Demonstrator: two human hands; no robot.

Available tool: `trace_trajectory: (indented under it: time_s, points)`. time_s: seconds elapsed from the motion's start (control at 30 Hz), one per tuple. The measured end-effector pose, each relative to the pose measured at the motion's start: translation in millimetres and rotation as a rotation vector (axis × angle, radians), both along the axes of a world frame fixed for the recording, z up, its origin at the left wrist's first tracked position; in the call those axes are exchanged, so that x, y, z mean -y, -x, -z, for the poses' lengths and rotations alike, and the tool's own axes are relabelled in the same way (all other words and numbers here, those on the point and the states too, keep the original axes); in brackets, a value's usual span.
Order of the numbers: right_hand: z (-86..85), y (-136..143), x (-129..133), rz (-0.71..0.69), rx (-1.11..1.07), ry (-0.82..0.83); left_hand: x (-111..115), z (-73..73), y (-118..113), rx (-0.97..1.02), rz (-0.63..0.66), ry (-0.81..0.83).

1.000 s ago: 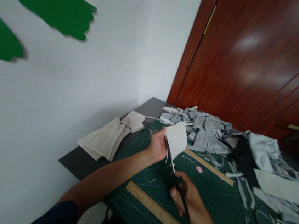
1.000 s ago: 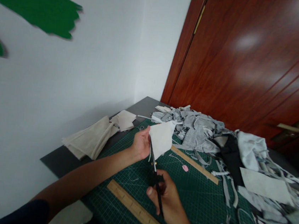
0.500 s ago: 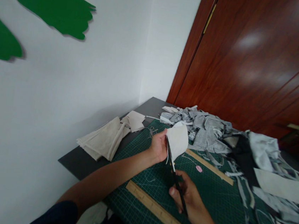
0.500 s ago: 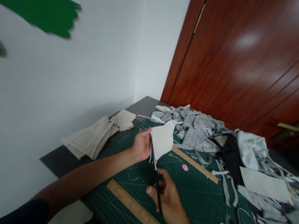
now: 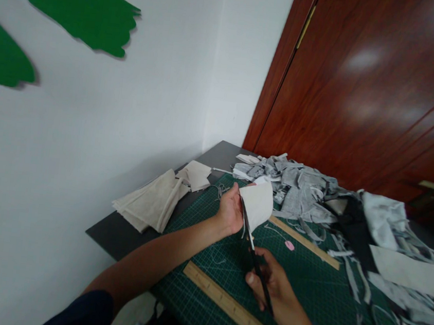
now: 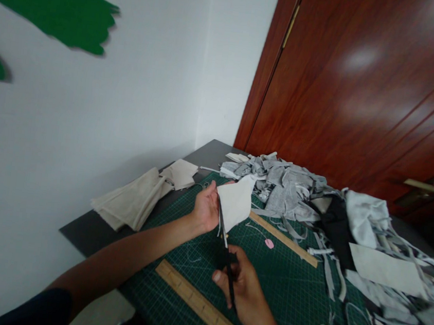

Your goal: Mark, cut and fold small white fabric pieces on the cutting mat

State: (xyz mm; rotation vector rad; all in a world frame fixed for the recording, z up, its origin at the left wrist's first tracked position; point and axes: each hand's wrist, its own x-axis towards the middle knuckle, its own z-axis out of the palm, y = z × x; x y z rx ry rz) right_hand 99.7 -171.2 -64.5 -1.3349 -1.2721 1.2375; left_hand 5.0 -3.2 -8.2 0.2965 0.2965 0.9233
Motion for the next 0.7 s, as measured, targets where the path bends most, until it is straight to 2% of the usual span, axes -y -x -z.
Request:
trace_trajectory:
  time_s: [0.27, 0.7]
  points:
    - [1.8, -0.9, -2.1, -0.012, 0.000, -0.019, 3.5, -5.6, 1.5, -0.026, -0.032, -0.022]
    - [3.5, -0.3, -2.0, -0.013, 0.000, -0.023, 1.2, -0.7, -2.3, -0.057, -0.050, -0.028]
